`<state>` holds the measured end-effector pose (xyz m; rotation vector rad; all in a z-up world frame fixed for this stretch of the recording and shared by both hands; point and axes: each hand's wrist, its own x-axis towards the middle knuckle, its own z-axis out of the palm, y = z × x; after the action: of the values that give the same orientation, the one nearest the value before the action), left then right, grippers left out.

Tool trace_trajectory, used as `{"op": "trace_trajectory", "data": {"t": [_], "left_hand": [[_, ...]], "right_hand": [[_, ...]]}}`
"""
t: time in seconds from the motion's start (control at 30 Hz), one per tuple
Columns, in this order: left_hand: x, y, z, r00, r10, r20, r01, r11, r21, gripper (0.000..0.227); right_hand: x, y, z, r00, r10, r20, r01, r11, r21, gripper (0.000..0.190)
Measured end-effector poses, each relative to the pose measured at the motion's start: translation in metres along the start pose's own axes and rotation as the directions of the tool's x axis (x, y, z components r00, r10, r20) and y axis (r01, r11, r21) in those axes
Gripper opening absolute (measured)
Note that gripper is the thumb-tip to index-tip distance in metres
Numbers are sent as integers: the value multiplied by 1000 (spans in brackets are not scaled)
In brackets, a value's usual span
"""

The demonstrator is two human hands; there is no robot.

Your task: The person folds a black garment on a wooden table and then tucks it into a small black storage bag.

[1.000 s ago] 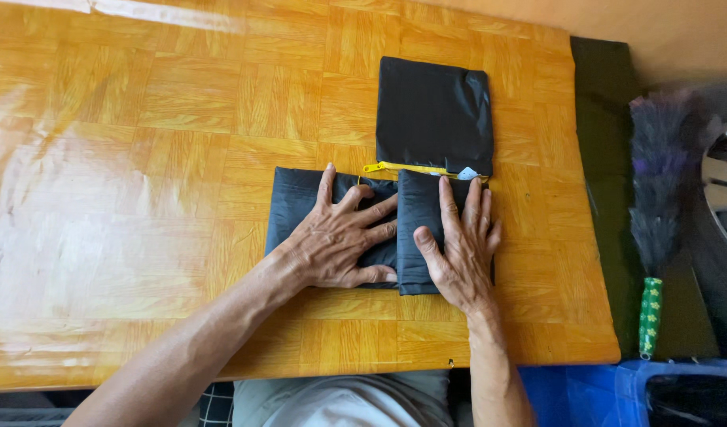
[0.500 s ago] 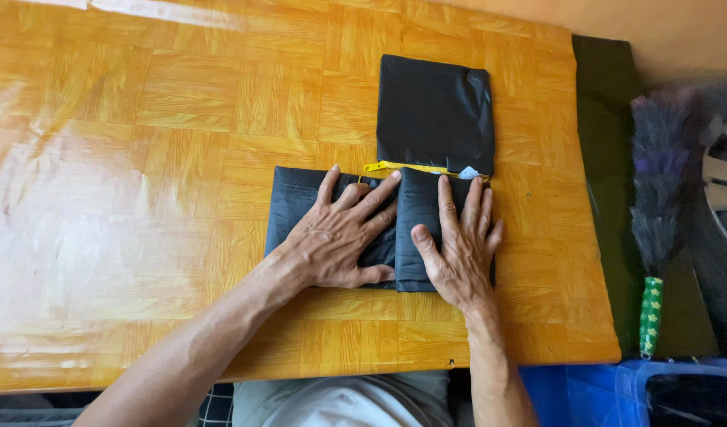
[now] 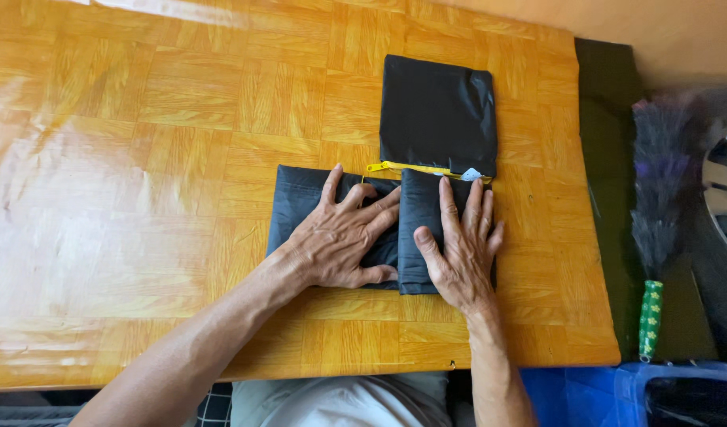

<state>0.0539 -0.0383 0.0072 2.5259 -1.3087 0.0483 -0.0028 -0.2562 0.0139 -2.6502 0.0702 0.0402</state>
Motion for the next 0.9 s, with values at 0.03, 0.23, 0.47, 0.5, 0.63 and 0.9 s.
{"op": "trace_trajectory", "data": {"t": [0.03,0.23,0.47,0.5,0.63,0.9], "left_hand": [[0,-1,-1,1000,0,-1,0,1000,1,95],[1,0,-4,1000,24,13,-25,999,24,94],[3,5,-5,999,-23,25,21,998,64,84],[3,4,-4,999,-28,20,27,997,68,84],[1,2,-3,1000,-8,-5,8,999,54,89],[-4,5,-17,998,-52,-32,46,985,-167,143]], "right_hand": [[0,0,0,1000,-1,-1,1,1000,0,79],[0,-2,-4,1000,-10,6,10,1000,28,80],[-1,0,0,1000,-18,-4,18,1000,-14,81],[0,0,1,1000,-24,-4,23,999,-33,81],[-1,-1,3,1000,-22,-6,21,998,-62,80],[-1,-7,6,999,-12,-31,6,982,-190,86]]}}
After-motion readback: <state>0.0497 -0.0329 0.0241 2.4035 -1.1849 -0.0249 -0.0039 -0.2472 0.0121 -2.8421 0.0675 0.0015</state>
